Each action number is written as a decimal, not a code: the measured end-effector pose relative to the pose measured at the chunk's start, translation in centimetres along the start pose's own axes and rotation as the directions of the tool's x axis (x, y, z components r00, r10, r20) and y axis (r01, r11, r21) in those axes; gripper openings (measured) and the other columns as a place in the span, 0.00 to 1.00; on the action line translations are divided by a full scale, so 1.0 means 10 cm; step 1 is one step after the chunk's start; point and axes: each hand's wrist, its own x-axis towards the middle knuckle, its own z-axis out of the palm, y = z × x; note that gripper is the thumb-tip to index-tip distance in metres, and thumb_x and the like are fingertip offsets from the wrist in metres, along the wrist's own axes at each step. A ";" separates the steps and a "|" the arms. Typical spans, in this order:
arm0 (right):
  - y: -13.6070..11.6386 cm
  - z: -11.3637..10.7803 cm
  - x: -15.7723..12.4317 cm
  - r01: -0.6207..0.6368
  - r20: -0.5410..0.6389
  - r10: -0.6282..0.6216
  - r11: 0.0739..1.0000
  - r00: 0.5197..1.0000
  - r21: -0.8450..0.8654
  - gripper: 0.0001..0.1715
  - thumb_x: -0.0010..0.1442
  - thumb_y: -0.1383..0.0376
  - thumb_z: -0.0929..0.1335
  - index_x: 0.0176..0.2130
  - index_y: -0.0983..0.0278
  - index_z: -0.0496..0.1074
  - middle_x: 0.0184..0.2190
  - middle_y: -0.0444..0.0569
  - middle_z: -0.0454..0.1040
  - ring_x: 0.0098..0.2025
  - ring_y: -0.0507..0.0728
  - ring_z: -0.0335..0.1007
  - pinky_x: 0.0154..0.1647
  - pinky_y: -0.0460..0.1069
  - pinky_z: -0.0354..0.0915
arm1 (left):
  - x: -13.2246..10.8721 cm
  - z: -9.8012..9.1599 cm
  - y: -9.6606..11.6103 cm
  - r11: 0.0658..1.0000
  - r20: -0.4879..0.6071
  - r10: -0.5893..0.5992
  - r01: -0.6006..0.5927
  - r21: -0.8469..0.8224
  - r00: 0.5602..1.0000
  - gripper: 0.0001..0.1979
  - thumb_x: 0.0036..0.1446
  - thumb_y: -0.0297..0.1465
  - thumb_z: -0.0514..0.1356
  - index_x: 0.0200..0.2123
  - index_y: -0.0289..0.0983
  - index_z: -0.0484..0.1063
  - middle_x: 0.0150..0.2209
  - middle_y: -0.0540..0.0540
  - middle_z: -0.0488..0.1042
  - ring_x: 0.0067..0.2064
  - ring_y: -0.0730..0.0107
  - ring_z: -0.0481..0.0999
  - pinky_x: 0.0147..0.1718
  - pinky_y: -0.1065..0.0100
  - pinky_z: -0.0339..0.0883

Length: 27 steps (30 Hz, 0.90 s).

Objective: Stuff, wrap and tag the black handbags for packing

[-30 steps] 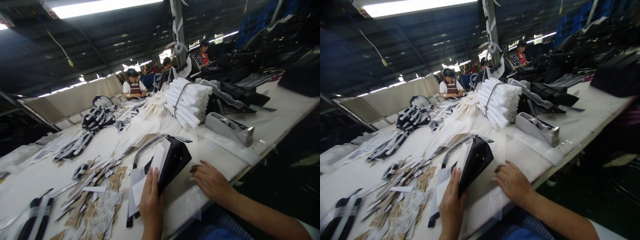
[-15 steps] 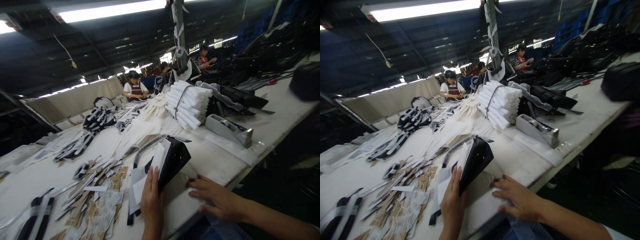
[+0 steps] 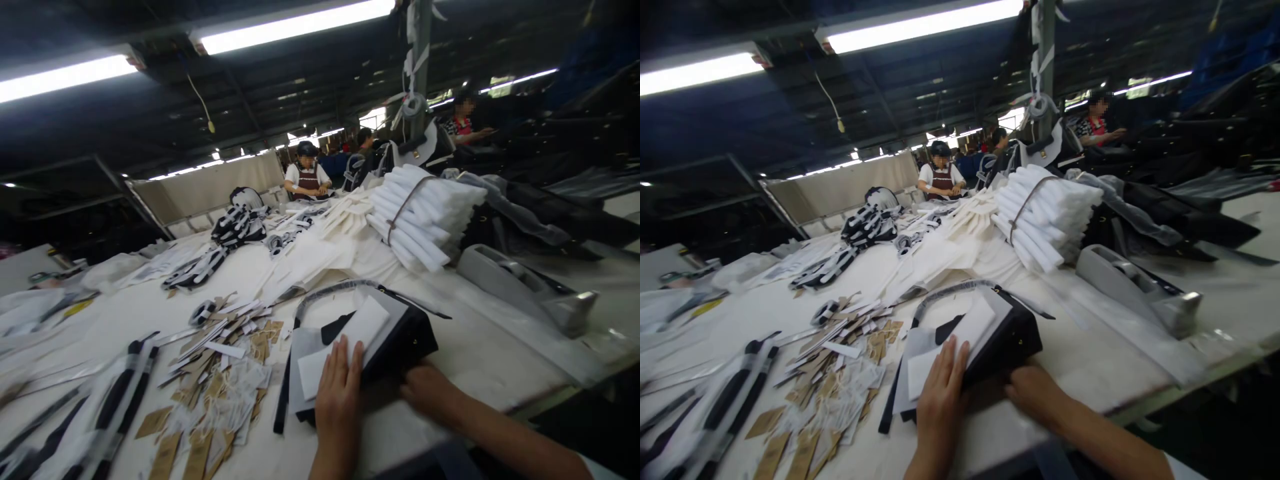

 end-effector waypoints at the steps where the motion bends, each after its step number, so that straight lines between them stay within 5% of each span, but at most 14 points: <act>1: 0.01 -0.07 -0.07 0.012 0.003 -0.012 1.000 1.000 0.007 0.17 0.67 0.65 0.63 0.39 0.60 0.82 0.31 0.49 0.82 0.34 0.60 0.78 0.42 0.52 0.74 | 0.00 0.02 0.00 1.000 -0.008 0.006 -0.006 0.016 1.000 0.40 0.56 0.14 0.55 0.70 0.40 0.52 0.68 0.38 0.60 0.66 0.55 0.63 0.59 0.56 0.69; 6: -0.03 -0.56 -0.42 0.288 -0.155 -0.277 0.956 0.948 0.054 0.20 0.65 0.67 0.67 0.56 0.57 0.75 0.49 0.49 0.80 0.50 0.60 0.77 0.50 0.51 0.75 | -0.03 0.07 0.08 0.995 0.000 0.080 -0.080 0.058 0.997 0.35 0.62 0.18 0.55 0.70 0.40 0.52 0.67 0.37 0.62 0.65 0.53 0.65 0.58 0.56 0.71; 11: 0.01 -0.90 -0.09 0.215 -0.229 -0.207 0.977 0.951 0.010 0.25 0.66 0.67 0.67 0.60 0.53 0.71 0.55 0.47 0.76 0.57 0.59 0.73 0.59 0.53 0.71 | -0.04 0.06 0.12 0.986 0.053 0.141 -0.145 0.081 0.989 0.32 0.65 0.22 0.56 0.70 0.39 0.52 0.66 0.35 0.62 0.65 0.51 0.65 0.58 0.54 0.70; 18: 0.23 -0.89 0.38 0.151 0.028 -0.151 0.988 0.988 -0.009 0.18 0.70 0.58 0.64 0.53 0.61 0.76 0.52 0.51 0.78 0.54 0.59 0.75 0.55 0.53 0.72 | -0.11 0.04 0.07 0.987 0.051 0.135 -0.139 0.081 0.989 0.31 0.64 0.23 0.57 0.69 0.42 0.56 0.67 0.38 0.61 0.67 0.51 0.62 0.60 0.53 0.68; 27: 0.28 -0.64 0.22 0.318 0.017 -0.317 0.948 0.948 -0.003 0.30 0.68 0.54 0.66 0.64 0.63 0.66 0.61 0.54 0.70 0.65 0.61 0.63 0.67 0.57 0.61 | -0.23 -0.04 -0.07 0.976 0.065 0.174 -0.181 0.121 0.983 0.29 0.66 0.23 0.51 0.69 0.41 0.56 0.68 0.40 0.60 0.68 0.53 0.61 0.59 0.54 0.67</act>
